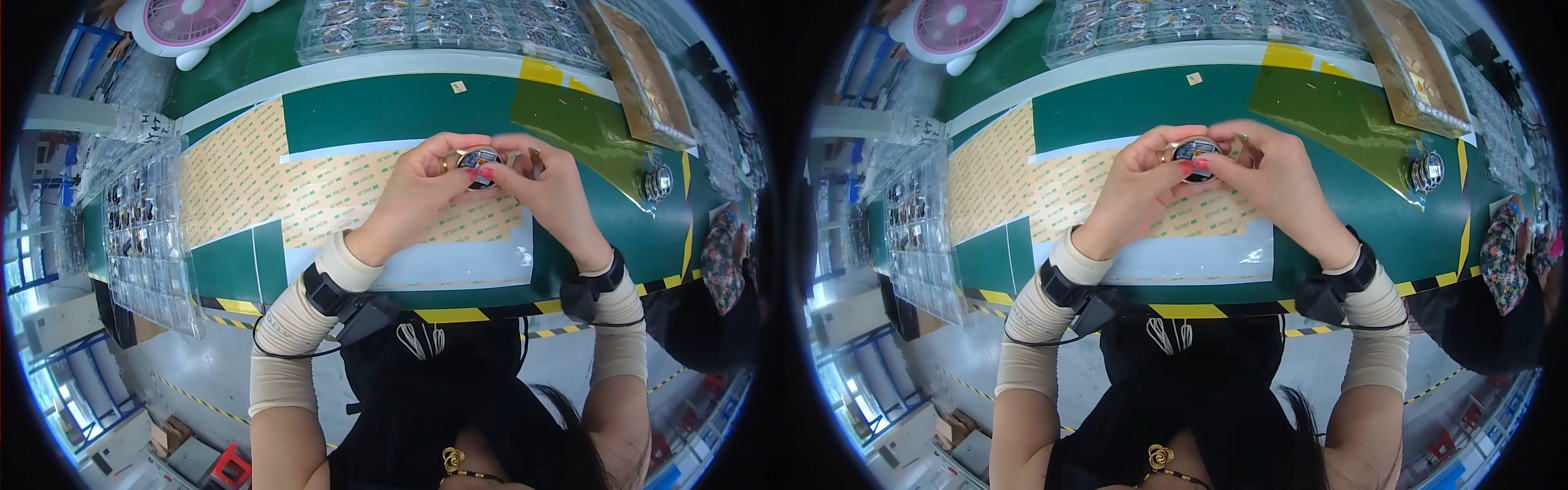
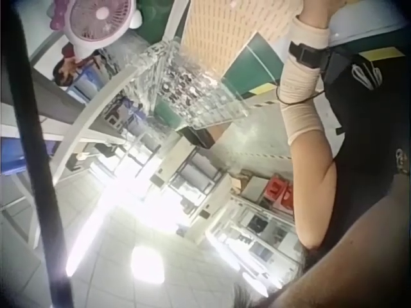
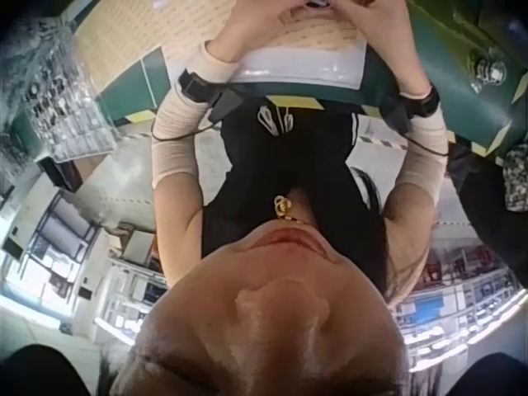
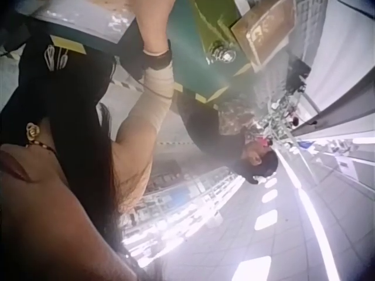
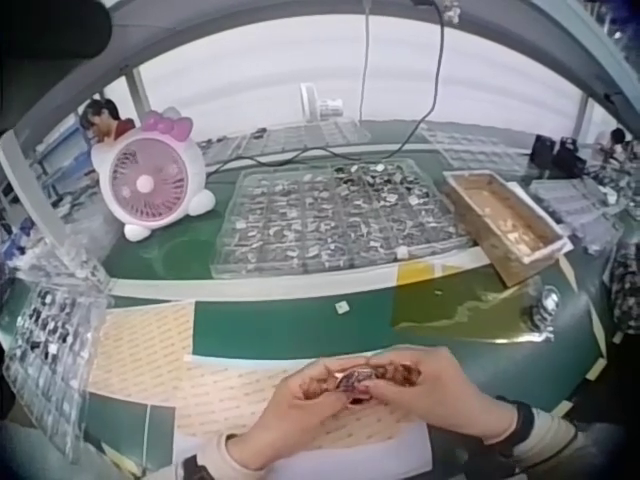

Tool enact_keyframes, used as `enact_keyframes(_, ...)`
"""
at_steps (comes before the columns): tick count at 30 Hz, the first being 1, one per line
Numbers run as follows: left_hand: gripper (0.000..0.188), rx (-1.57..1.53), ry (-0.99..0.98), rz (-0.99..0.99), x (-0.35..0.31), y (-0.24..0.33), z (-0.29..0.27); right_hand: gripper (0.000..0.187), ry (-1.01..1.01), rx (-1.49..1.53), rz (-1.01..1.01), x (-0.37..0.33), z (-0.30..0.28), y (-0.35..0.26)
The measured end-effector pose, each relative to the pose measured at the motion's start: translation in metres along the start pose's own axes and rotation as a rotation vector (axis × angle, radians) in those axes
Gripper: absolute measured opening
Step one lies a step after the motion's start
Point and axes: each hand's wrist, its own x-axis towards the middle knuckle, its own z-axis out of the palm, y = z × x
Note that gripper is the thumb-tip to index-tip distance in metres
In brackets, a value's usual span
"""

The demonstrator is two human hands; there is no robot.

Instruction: Assembling small watch mechanisms and components using tweezers and a specialized applicator tool at a workstation.

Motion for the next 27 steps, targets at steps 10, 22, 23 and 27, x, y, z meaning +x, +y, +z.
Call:
enact_keyframes(10,0.035,-0.129,-0.114,-0.086,-0.001,-0.004,-0.001,0.015,-0.117,0.133,-0.096,-0.002,-0.008,0.009)
enact_keyframes(22,0.036,0.109,-0.202,0.024,-0.01,-0.018,-0.01,0.02,0.022,-0.156,-0.41,-0.015,-0.004,0.028)
enact_keyframes(23,0.037,0.119,-0.195,0.034,-0.011,-0.018,-0.01,0.021,0.028,-0.159,-0.389,-0.013,-0.004,0.029)
enact_keyframes(27,0.037,-0.104,0.098,-0.025,0.0,-0.017,0.003,0.023,0.136,-0.234,-0.443,-0.002,0.0,0.03)
